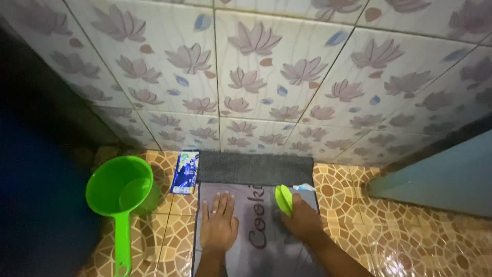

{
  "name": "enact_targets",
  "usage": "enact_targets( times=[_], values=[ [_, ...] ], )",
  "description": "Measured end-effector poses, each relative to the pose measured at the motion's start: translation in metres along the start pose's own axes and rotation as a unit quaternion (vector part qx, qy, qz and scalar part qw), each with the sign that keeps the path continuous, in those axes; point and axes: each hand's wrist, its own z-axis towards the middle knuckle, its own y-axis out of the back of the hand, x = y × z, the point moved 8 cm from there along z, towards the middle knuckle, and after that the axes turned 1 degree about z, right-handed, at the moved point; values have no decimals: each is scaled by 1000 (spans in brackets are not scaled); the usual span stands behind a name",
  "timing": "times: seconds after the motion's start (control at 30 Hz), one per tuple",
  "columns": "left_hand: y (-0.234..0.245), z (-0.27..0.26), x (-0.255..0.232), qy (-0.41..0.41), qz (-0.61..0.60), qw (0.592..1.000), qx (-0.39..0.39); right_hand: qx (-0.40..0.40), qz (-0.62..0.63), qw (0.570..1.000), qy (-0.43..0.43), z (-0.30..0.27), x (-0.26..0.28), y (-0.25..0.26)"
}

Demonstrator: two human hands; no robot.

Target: Scrubbing a floor mat with a brush and soapy water.

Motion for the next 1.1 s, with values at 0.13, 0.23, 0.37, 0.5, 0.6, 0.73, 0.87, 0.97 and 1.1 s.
enact_targets(
  times=[0.13,0.23,0.37,0.5,0.6,0.73,0.87,0.97,1.1],
  values=[
    [5,-6,1,-6,-18,1000,9,-1,6,999,-46,-35,-6,-30],
    [12,-2,-2,-11,-38,999,-21,-34,19,997,-64,-48,-1,-34],
    [21,4,-9,13,-29,999,-27,-83,40,993,-78,-42,-8,-50],
    [10,10,-16,33,-6,999,-19,-101,33,990,-90,-50,7,-35],
    [10,15,-15,55,-28,997,-46,-98,5,990,-105,-51,9,-27],
    [8,16,-4,68,-37,996,-49,-78,4,993,-91,-46,9,-37],
    [9,17,-8,83,-56,995,-24,-72,-1,993,-93,-44,-1,-43],
    [-1,17,-5,90,-47,995,-17,-80,-2,993,-85,-45,0,-45],
    [-5,18,-2,97,-42,994,11,-71,3,992,-103,-50,18,-33]
  ],
)
